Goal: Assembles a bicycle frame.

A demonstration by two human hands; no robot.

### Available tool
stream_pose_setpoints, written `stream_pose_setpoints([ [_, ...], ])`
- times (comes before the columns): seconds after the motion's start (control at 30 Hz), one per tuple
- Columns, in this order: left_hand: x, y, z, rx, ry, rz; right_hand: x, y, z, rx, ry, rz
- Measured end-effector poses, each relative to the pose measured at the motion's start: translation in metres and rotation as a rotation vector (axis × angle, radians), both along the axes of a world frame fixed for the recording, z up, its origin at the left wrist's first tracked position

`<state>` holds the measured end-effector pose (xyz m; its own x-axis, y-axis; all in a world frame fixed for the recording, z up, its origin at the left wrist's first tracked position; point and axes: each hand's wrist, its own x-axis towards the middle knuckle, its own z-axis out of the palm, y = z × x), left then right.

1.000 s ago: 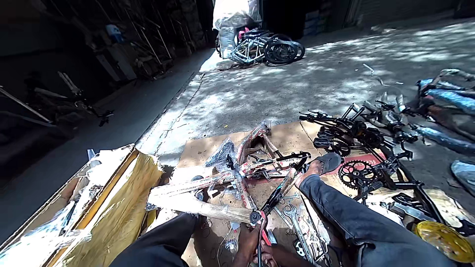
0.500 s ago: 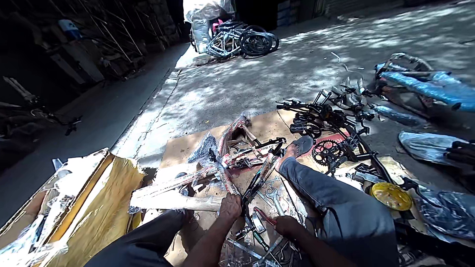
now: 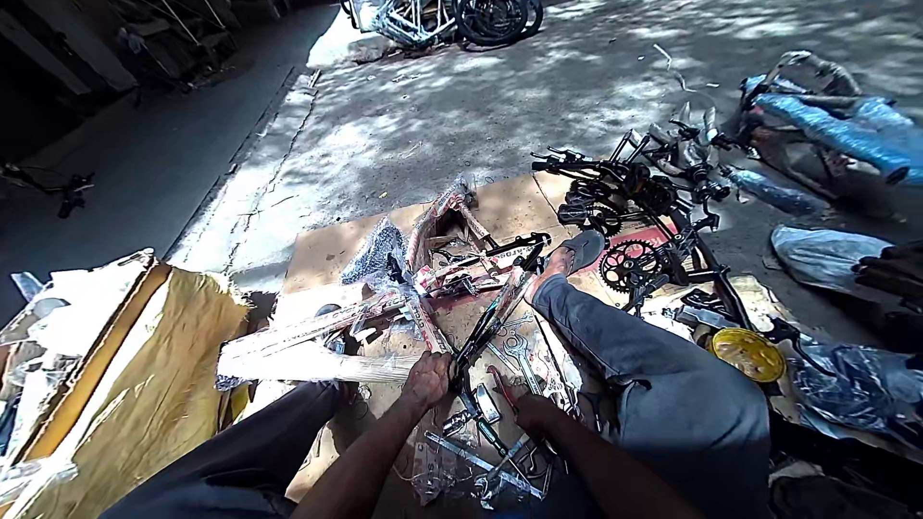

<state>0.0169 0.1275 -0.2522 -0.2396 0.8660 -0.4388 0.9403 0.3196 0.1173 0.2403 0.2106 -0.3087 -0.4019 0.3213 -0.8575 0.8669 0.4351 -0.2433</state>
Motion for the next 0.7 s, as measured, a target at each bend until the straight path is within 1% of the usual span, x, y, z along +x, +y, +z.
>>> stream_pose_setpoints([
  [0.07, 0.003, 0.003, 0.005, -0.020, 0.028, 0.032, 0.000, 0.001, -0.005, -0.020, -0.020, 0.025],
  [0.17, 0.018, 0.006, 0.013, -0.052, 0.021, 0.226, -0.003, 0.002, -0.006, -0.046, -0.038, 0.072],
  [0.23, 0.026, 0.005, 0.015, -0.043, 0.001, 0.340, -0.005, 0.006, -0.006, -0.015, -0.020, 0.027],
  [0.3, 0.029, 0.001, 0.011, 0.014, -0.002, 0.381, -0.005, 0.016, -0.007, 0.084, 0.050, -0.094],
  [0.37, 0.024, -0.005, 0.006, 0.079, -0.038, 0.364, 0.001, 0.035, -0.010, 0.221, 0.119, -0.251],
  [0.4, 0.019, -0.008, 0.006, 0.081, -0.073, 0.351, 0.003, 0.046, -0.010, 0.283, 0.118, -0.303],
  [0.47, 0.008, -0.011, 0.013, -0.008, -0.121, 0.308, 0.006, 0.063, -0.009, 0.341, 0.059, -0.364],
  [0.53, -0.003, -0.015, 0.024, -0.173, -0.117, 0.224, 0.006, 0.075, -0.014, 0.378, 0.020, -0.371],
  [0.6, -0.015, -0.019, 0.040, -0.312, -0.121, 0.135, 0.003, 0.086, -0.022, 0.391, 0.015, -0.328],
  [0.7, -0.032, -0.033, 0.072, -0.414, -0.113, 0.004, -0.003, 0.091, -0.044, 0.332, 0.065, -0.265],
])
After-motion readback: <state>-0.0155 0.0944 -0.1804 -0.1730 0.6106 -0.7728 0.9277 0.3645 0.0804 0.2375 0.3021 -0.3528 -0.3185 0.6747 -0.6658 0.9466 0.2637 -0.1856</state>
